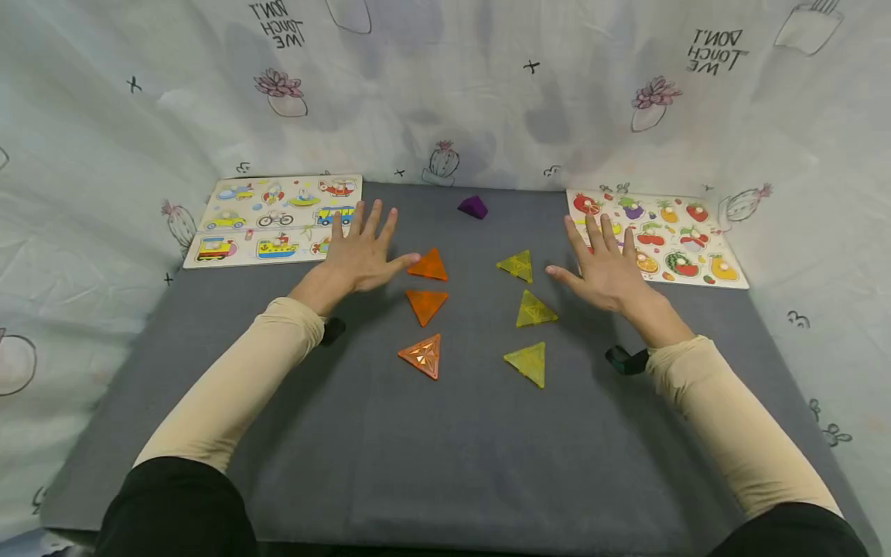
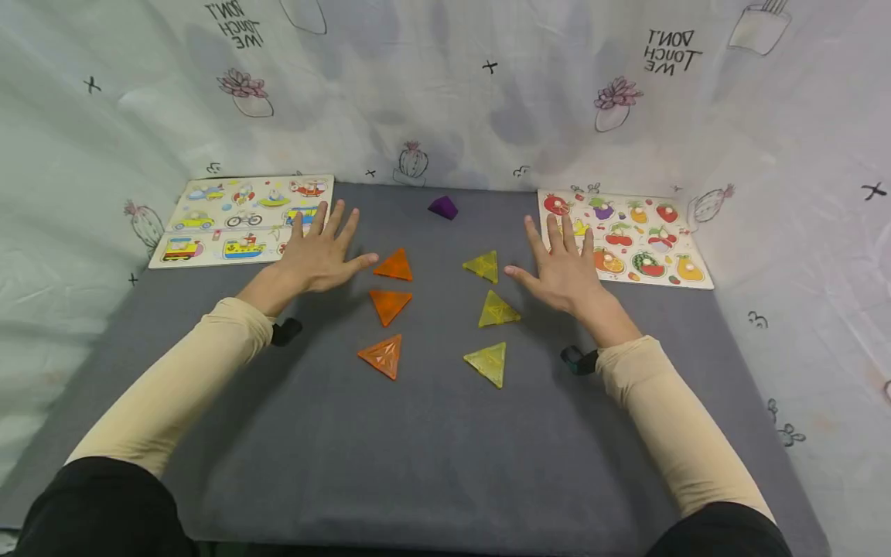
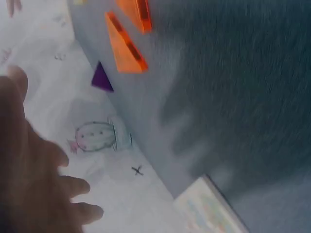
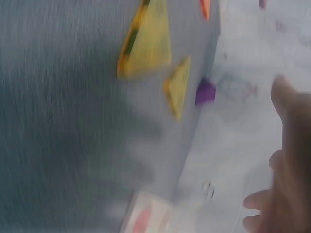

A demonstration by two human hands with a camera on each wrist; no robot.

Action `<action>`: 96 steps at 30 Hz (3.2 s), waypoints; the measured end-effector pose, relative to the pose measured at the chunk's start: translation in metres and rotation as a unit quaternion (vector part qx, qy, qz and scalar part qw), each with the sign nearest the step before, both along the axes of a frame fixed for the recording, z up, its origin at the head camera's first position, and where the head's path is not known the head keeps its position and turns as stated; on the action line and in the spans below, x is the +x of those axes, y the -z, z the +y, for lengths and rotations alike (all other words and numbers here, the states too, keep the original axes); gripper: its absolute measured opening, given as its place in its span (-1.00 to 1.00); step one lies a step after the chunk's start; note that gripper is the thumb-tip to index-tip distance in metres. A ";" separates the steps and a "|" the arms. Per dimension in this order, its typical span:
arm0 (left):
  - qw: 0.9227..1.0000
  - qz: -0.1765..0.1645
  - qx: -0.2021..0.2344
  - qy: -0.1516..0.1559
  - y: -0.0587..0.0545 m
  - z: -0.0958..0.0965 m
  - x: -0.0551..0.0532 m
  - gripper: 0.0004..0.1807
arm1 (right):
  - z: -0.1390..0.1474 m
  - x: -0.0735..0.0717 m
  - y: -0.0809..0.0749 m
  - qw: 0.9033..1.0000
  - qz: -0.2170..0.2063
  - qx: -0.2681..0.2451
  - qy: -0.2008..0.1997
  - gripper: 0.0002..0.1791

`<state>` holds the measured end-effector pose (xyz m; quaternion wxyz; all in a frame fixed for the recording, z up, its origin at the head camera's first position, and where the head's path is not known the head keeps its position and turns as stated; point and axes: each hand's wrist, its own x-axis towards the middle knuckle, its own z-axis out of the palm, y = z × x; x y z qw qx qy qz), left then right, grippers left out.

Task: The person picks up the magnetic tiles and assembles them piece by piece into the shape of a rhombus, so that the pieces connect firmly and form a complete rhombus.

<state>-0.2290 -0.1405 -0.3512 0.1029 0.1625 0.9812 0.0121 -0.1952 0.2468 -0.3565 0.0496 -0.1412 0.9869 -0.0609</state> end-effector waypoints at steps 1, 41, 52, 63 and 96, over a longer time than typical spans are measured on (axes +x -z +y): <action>1.000 0.015 0.010 0.006 0.000 0.002 0.002 -0.01 | -0.004 0.003 0.000 1.000 0.013 -0.008 -0.010 -0.06; 0.982 0.068 0.107 0.137 0.036 0.034 0.014 -0.73 | -0.105 0.037 0.038 0.954 0.102 0.001 -0.282 -0.60; 0.979 0.103 0.060 0.166 0.046 0.038 0.018 -0.76 | -0.112 0.027 0.051 0.953 0.160 -0.025 -0.258 -0.70; 0.980 0.086 0.057 0.172 0.043 0.036 0.020 -0.77 | -0.121 0.017 0.053 0.943 0.219 -0.043 -0.247 -0.69; 0.964 0.033 0.154 0.214 0.047 0.039 0.033 -0.72 | -0.143 0.006 0.039 0.960 -0.046 -0.265 -0.073 -0.63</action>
